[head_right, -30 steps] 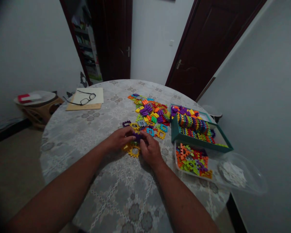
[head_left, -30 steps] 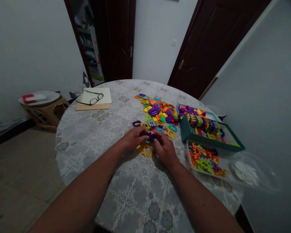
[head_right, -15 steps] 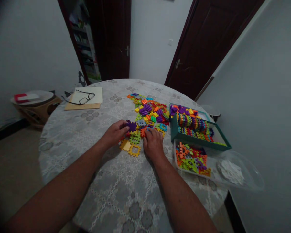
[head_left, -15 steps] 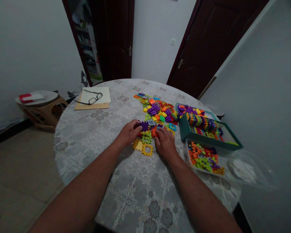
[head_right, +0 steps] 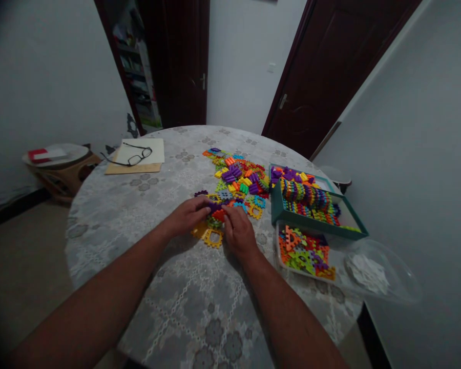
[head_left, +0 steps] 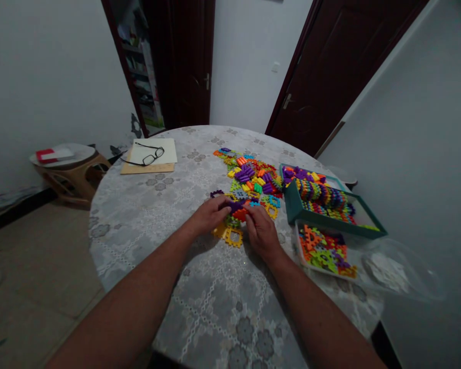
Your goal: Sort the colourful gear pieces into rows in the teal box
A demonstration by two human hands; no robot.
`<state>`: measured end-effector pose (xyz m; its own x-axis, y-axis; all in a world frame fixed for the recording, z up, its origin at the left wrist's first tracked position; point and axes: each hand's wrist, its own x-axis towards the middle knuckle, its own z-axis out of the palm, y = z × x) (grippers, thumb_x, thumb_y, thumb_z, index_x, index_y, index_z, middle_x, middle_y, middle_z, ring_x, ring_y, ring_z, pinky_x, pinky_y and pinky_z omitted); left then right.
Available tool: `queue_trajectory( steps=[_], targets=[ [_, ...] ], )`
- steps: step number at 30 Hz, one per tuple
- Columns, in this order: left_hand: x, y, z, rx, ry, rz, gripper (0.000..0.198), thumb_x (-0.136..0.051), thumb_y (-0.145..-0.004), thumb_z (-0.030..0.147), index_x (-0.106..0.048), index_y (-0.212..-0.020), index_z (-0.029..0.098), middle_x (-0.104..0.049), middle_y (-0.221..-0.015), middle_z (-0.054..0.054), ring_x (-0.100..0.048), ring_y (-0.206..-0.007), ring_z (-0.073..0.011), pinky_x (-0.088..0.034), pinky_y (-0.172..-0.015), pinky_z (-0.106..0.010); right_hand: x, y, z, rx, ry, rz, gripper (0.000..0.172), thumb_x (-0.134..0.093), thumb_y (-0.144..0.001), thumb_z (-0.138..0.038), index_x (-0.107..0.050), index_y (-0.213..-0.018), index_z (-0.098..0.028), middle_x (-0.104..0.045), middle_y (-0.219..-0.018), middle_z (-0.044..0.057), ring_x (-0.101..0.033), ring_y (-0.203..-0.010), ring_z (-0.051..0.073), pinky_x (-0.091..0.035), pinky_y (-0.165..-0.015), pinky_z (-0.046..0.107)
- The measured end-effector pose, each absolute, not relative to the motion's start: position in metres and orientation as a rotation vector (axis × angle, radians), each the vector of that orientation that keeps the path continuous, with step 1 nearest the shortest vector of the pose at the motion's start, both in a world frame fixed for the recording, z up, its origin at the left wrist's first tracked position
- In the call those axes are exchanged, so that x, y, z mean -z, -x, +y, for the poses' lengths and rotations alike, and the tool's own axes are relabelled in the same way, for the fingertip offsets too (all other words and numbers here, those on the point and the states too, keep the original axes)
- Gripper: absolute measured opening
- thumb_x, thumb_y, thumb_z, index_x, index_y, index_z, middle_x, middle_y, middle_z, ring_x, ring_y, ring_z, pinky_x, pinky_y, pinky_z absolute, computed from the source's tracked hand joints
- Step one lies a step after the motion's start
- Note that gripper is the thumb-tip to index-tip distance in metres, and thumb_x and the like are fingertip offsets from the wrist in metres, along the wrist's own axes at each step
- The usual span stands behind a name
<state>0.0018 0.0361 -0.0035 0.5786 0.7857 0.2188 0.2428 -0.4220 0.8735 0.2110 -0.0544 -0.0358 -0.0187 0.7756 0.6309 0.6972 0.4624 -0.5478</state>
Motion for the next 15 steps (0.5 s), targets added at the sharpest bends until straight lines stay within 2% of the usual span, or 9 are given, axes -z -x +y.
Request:
queue_trajectory(
  steps=[4, 9, 12, 15],
  targets=[
    [0.0031, -0.0035, 0.0337, -0.757, -2.021, 0.689, 0.023, -0.062, -0.100, 0.034, -0.078, -0.110, 0.022, -0.079, -0.108, -0.010, -0.071, -0.099, -0.0262, -0.055, -0.093, -0.042, 0.0356, -0.2114, -0.0550, -0.138, 1.294, -1.687, 0.033, -0.057, -0.108, -0.025, -0.073, -0.138, -0.024, -0.074, -0.124, 0.012, -0.071, -0.116, 0.027, -0.059, -0.104, 0.044],
    [0.0045, -0.0044, 0.0304, -0.702, -1.920, 0.683, 0.028, -0.072, -0.097, 0.041, -0.079, -0.116, 0.022, -0.080, -0.106, -0.010, -0.071, -0.092, -0.0246, -0.055, -0.083, -0.038, 0.0355, -0.2112, -0.0562, -0.228, 1.329, -1.627, 0.029, -0.063, -0.105, -0.027, -0.074, -0.132, -0.025, -0.074, -0.122, 0.011, -0.072, -0.113, 0.027, -0.060, -0.100, 0.043],
    [0.0021, -0.0043, 0.0269, -0.668, -1.967, 0.692, 0.024, -0.074, -0.094, 0.039, -0.079, -0.110, 0.022, -0.080, -0.099, -0.008, -0.070, -0.087, -0.0230, -0.053, -0.078, -0.035, 0.0340, -0.2067, -0.0582, -0.275, 1.339, -1.610, 0.027, -0.064, -0.105, -0.031, -0.074, -0.129, -0.026, -0.073, -0.119, 0.010, -0.072, -0.109, 0.027, -0.060, -0.097, 0.042],
    [-0.0040, -0.0015, 0.0273, -0.721, -2.055, 0.823, 0.018, -0.069, -0.092, 0.031, -0.079, -0.103, 0.021, -0.079, -0.094, -0.006, -0.068, -0.082, -0.0211, -0.051, -0.076, -0.034, 0.0294, -0.2037, -0.0620, -0.270, 1.361, -1.584, 0.028, -0.063, -0.105, -0.033, -0.072, -0.130, -0.024, -0.072, -0.122, 0.011, -0.072, -0.107, 0.026, -0.059, -0.095, 0.040]
  ],
)
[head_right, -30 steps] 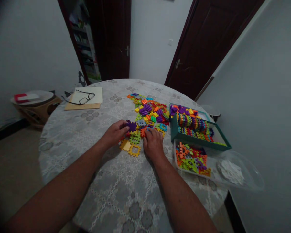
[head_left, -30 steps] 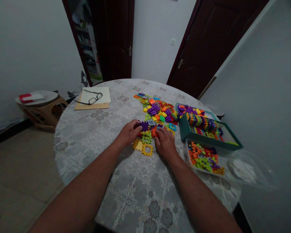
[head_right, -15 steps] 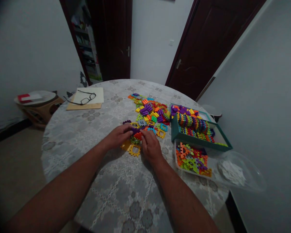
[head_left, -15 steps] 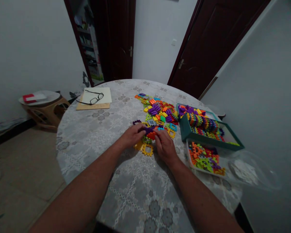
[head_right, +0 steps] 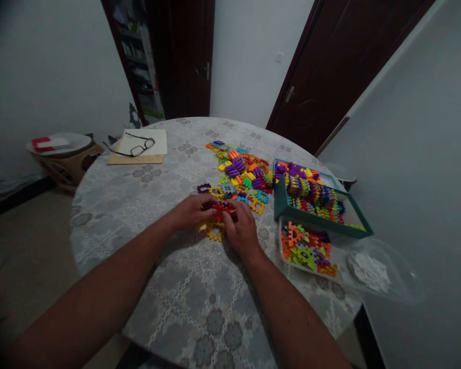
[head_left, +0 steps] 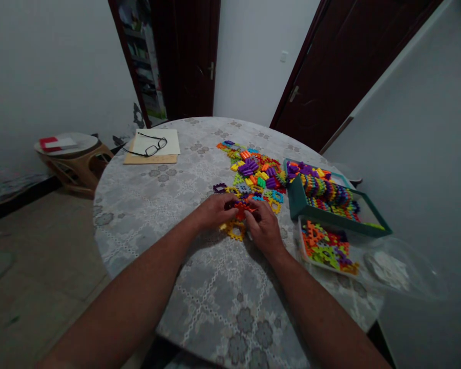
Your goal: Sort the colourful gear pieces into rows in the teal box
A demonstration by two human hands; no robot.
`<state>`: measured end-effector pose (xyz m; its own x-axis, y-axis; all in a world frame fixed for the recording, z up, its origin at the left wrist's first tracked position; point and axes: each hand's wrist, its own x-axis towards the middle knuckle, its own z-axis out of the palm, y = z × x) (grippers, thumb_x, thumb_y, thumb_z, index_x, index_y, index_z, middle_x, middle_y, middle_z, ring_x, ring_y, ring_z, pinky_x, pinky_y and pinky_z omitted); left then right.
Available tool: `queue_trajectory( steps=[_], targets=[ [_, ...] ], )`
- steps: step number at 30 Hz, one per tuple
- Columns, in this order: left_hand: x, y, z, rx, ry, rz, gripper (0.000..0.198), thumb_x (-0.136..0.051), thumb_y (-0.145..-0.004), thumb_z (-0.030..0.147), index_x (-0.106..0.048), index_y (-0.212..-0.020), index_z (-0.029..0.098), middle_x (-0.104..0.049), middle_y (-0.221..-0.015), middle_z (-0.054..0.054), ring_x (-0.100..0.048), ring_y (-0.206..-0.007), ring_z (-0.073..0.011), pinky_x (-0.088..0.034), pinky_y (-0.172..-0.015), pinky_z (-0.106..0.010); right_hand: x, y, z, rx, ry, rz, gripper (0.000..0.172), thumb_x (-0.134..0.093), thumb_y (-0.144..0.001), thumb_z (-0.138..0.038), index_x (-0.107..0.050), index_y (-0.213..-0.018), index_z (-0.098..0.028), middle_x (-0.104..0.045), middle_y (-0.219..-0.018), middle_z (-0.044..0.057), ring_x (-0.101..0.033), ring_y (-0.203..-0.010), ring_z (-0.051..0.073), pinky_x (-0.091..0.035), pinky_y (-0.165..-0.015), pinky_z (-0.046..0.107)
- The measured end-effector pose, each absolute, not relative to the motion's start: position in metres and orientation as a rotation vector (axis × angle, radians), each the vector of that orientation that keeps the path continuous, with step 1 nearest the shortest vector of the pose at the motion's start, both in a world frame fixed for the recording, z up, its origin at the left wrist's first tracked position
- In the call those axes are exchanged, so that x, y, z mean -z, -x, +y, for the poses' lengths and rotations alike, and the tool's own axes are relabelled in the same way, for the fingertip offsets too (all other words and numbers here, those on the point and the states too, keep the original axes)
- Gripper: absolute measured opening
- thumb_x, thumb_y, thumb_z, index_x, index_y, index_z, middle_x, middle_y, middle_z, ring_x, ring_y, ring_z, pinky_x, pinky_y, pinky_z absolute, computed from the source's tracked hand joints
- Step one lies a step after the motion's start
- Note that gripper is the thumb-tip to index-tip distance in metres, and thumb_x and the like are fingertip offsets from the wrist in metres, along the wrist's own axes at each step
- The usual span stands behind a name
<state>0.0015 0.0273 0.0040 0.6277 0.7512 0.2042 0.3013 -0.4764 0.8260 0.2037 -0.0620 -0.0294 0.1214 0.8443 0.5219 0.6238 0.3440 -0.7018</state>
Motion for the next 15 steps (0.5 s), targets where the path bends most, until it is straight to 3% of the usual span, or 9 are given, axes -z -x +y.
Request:
queue_trajectory(
  steps=[5, 9, 15],
  targets=[
    [-0.014, 0.011, 0.039, -0.953, -1.969, 1.131, 0.023, -0.063, -0.092, 0.030, -0.079, -0.106, 0.019, -0.079, -0.095, -0.004, -0.069, -0.084, -0.0216, -0.052, -0.079, -0.034, 0.018, -0.201, -0.074, -0.248, 1.629, -1.813, 0.014, -0.063, -0.105, -0.035, -0.070, -0.104, -0.022, -0.071, -0.106, 0.009, -0.067, -0.097, 0.024, -0.052, -0.088, 0.036],
    [-0.018, 0.016, 0.042, -1.018, -1.849, 1.156, 0.028, -0.063, -0.093, 0.033, -0.078, -0.111, 0.018, -0.081, -0.100, -0.005, -0.071, -0.089, -0.0223, -0.054, -0.084, -0.035, 0.016, -0.194, -0.084, -0.227, 1.900, -2.063, 0.012, -0.070, -0.101, -0.034, -0.068, -0.098, -0.022, -0.069, -0.105, 0.009, -0.064, -0.092, 0.024, -0.045, -0.078, 0.033],
    [-0.023, 0.013, 0.034, -0.924, -1.835, 0.985, 0.029, -0.066, -0.092, 0.036, -0.078, -0.111, 0.019, -0.079, -0.100, -0.005, -0.070, -0.089, -0.0226, -0.055, -0.083, -0.035, 0.024, -0.196, -0.082, -0.236, 1.750, -2.015, 0.011, -0.064, -0.097, -0.027, -0.061, -0.088, -0.024, -0.068, -0.090, 0.007, -0.061, -0.080, 0.022, -0.040, -0.070, 0.032]
  ],
)
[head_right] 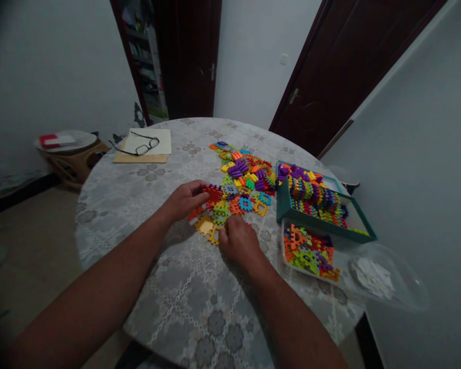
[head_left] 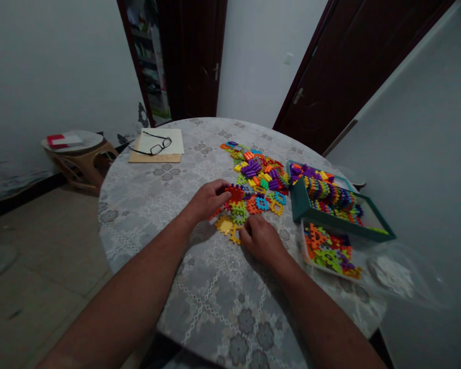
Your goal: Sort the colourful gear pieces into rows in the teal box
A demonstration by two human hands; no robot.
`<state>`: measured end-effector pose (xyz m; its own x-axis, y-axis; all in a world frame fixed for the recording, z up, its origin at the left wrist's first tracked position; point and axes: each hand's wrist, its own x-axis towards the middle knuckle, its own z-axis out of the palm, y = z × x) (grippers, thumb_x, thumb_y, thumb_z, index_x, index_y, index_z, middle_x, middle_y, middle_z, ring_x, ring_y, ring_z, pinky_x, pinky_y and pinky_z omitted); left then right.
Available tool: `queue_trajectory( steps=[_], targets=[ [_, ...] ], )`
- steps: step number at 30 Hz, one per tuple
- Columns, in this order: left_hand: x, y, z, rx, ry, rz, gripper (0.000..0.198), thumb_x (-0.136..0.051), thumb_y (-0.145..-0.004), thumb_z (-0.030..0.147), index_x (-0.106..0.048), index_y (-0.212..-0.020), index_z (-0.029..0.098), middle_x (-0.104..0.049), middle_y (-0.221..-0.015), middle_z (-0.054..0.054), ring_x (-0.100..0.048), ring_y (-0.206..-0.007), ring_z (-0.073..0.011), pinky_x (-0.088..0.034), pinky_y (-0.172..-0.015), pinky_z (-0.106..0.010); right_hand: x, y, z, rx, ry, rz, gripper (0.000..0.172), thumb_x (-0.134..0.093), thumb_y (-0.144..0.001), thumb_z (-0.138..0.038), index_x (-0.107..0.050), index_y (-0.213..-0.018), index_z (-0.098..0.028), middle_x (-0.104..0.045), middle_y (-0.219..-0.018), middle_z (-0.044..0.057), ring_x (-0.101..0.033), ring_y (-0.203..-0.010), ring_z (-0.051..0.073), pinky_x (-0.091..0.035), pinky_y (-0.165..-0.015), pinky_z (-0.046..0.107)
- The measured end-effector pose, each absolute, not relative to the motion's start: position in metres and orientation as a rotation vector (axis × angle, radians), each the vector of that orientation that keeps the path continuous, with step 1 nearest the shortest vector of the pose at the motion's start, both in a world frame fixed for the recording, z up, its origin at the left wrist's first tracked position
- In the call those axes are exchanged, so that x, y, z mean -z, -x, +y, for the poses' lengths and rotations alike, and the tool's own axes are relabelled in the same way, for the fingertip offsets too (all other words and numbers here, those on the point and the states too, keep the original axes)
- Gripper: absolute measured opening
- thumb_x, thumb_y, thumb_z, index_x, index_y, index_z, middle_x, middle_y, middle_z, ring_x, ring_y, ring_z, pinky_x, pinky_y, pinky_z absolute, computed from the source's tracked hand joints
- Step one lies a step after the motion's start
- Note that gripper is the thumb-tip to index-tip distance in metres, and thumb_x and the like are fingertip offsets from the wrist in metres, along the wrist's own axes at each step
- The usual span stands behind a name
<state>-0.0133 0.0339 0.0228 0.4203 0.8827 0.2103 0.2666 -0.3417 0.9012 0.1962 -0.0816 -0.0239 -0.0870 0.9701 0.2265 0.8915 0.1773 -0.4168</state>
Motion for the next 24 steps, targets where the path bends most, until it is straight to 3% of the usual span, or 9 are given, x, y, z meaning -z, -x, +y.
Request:
queue_trajectory(
  steps=[5, 13, 17, 24],
  targets=[
    [-0.015, 0.014, 0.038, -0.827, -1.772, 0.851, 0.029, -0.068, -0.091, 0.038, -0.077, -0.111, 0.020, -0.078, -0.098, -0.005, -0.069, -0.085, -0.0216, -0.054, -0.078, -0.034, 0.022, -0.213, -0.074, -0.425, 1.604, -1.728, 0.011, -0.062, -0.096, -0.034, -0.062, -0.089, -0.025, -0.066, -0.075, -0.001, -0.060, -0.068, 0.019, -0.041, -0.065, 0.030],
    [-0.010, 0.012, 0.035, -0.549, -1.915, 0.685, 0.021, -0.067, -0.094, 0.038, -0.075, -0.102, 0.019, -0.073, -0.089, -0.003, -0.064, -0.078, -0.0194, -0.049, -0.071, -0.031, 0.020, -0.210, -0.070, -0.436, 1.485, -1.415, 0.019, -0.067, -0.101, -0.043, -0.072, -0.103, -0.025, -0.073, -0.090, 0.001, -0.066, -0.078, 0.020, -0.051, -0.075, 0.033],
    [-0.013, 0.011, 0.032, -0.573, -1.972, 0.697, 0.022, -0.066, -0.095, 0.036, -0.078, -0.103, 0.020, -0.077, -0.095, -0.005, -0.067, -0.085, -0.0218, -0.051, -0.076, -0.033, 0.018, -0.205, -0.074, -0.420, 1.417, -1.422, 0.021, -0.064, -0.103, -0.042, -0.074, -0.108, -0.024, -0.077, -0.098, 0.003, -0.070, -0.088, 0.022, -0.054, -0.083, 0.035],
    [-0.012, 0.008, 0.032, -0.605, -2.024, 0.636, 0.020, -0.068, -0.094, 0.035, -0.084, -0.097, 0.022, -0.080, -0.093, -0.008, -0.069, -0.085, -0.0253, -0.052, -0.079, -0.037, 0.026, -0.207, -0.075, -0.539, 1.365, -1.513, 0.026, -0.058, -0.107, -0.041, -0.076, -0.117, -0.024, -0.079, -0.102, 0.005, -0.072, -0.090, 0.023, -0.058, -0.082, 0.035]
  ],
)
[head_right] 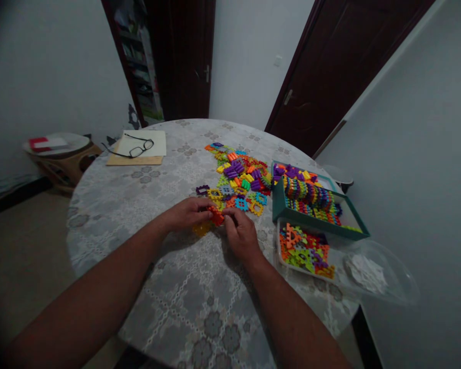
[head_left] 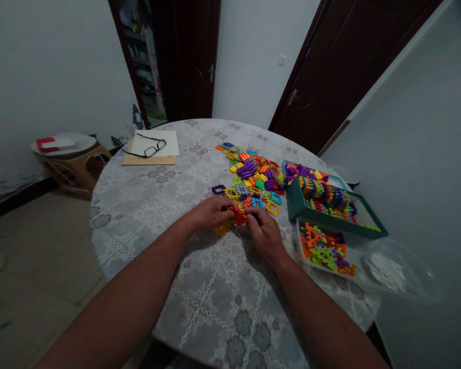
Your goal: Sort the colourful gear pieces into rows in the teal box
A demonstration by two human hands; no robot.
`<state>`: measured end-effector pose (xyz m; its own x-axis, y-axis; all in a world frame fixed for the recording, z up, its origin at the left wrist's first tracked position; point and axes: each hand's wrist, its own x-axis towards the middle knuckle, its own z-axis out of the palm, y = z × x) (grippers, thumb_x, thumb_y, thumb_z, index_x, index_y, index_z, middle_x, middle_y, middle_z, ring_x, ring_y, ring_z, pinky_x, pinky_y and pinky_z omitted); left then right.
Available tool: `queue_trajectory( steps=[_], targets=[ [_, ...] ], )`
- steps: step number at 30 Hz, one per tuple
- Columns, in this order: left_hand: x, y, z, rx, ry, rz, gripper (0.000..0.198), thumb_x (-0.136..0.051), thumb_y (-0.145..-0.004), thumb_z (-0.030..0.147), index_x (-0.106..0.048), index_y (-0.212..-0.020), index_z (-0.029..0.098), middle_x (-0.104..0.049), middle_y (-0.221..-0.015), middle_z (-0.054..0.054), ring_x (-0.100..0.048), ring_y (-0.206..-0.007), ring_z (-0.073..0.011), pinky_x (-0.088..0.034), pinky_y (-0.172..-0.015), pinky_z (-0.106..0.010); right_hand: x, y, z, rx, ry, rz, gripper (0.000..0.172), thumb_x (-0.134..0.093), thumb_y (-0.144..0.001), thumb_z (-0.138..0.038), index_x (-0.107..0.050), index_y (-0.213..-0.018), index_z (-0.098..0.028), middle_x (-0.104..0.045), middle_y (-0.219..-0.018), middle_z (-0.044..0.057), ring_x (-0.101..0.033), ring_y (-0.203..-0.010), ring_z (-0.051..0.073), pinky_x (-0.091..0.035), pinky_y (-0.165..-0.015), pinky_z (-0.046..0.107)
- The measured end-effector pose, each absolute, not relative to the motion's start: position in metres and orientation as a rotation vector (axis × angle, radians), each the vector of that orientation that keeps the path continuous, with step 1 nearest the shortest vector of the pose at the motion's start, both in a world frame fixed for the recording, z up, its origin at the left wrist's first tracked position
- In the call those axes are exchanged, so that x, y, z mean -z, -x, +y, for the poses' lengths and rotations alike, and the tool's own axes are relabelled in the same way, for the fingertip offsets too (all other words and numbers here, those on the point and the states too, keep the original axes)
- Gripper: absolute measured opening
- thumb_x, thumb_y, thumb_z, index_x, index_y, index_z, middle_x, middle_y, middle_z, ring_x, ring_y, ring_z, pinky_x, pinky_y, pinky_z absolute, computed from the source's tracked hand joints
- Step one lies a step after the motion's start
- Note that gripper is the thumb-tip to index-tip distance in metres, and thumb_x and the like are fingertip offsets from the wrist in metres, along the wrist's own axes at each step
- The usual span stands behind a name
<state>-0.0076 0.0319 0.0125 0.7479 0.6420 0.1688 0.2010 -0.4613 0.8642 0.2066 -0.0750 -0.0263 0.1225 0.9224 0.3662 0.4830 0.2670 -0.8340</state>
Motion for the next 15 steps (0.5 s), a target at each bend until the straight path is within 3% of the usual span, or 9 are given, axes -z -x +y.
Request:
queue_trajectory(
  steps=[4, 9, 15],
  targets=[
    [-0.015, 0.011, 0.032, -0.604, -2.048, 0.707, 0.021, -0.065, -0.095, 0.035, -0.081, -0.099, 0.022, -0.078, -0.094, -0.005, -0.068, -0.087, -0.0233, -0.051, -0.081, -0.034, 0.032, -0.208, -0.074, -0.520, 1.364, -1.508, 0.033, -0.053, -0.109, -0.036, -0.071, -0.135, -0.026, -0.080, -0.119, 0.007, -0.075, -0.094, 0.023, -0.062, -0.086, 0.038],
    [-0.016, 0.015, 0.036, -0.716, -1.964, 0.881, 0.022, -0.065, -0.092, 0.038, -0.076, -0.099, 0.021, -0.070, -0.082, 0.000, -0.062, -0.077, -0.0197, -0.048, -0.073, -0.031, 0.034, -0.205, -0.071, -0.177, 1.399, -1.811, 0.047, -0.063, -0.103, -0.027, -0.066, -0.149, -0.024, -0.073, -0.142, 0.016, -0.067, -0.128, 0.034, -0.056, -0.113, 0.056],
    [-0.013, 0.013, 0.041, -0.715, -1.923, 0.941, 0.023, -0.063, -0.089, 0.040, -0.073, -0.097, 0.020, -0.069, -0.081, -0.001, -0.060, -0.072, -0.0191, -0.046, -0.066, -0.030, 0.043, -0.203, -0.066, -0.097, 1.451, -1.847, 0.061, -0.067, -0.103, -0.028, -0.054, -0.162, -0.022, -0.071, -0.142, 0.018, -0.064, -0.130, 0.036, -0.054, -0.114, 0.059]
  ],
)
